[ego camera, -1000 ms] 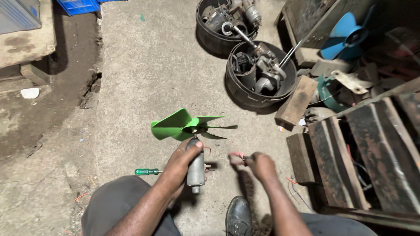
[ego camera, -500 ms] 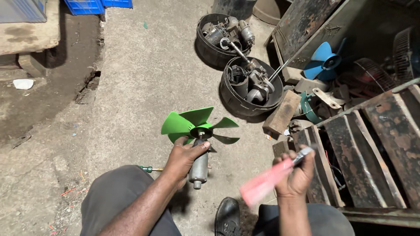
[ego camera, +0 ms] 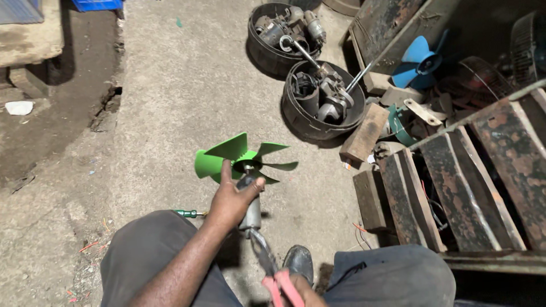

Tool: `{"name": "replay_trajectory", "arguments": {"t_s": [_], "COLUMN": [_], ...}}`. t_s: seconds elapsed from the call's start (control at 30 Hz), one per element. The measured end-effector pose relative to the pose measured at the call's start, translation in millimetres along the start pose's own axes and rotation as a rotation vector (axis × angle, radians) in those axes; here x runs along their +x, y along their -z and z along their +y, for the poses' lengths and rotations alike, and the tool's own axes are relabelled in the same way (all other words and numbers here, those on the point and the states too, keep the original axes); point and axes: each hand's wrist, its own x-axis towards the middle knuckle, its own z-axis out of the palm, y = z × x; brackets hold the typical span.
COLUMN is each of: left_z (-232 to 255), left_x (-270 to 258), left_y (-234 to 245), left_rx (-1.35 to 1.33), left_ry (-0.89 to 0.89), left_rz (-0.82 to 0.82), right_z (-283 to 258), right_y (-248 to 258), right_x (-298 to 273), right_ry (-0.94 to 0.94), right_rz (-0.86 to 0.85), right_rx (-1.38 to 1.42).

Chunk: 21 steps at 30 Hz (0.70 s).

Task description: The person assembles a small motor and fan blades by hand using a screwdriver and pliers.

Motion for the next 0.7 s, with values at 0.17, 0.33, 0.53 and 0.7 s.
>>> {"name": "replay_trajectory", "arguments": {"t_s": [0.17, 0.33, 0.53, 0.7], "left_z": [-10.4, -5.8, 8.1, 18.0], "left_x": [3.4, -1.0, -14.9, -22.5], "left_y": [-1.9, -2.9, -3.9, 2.7], "left_rx": [0.060, 0.108, 0.185, 0.217], "left_ry": [-0.103, -0.097, -0.095, -0.108], "left_rz": [0.034, -0.019, -0.070, -0.132], "right_z": [-26.0, -116.5, -137.0, -140.6], "right_y": [93.4, 135.5, 107.0, 103.5], "right_x": [104.7, 213.8, 254.0, 259.1], "right_ry": [-1.028, -0.762, -0.586, -0.801], "right_rz": [-0.760, -0.788, -0.851, -0.910], "right_rx": [1.073, 0.314, 0.270, 0.129]}}
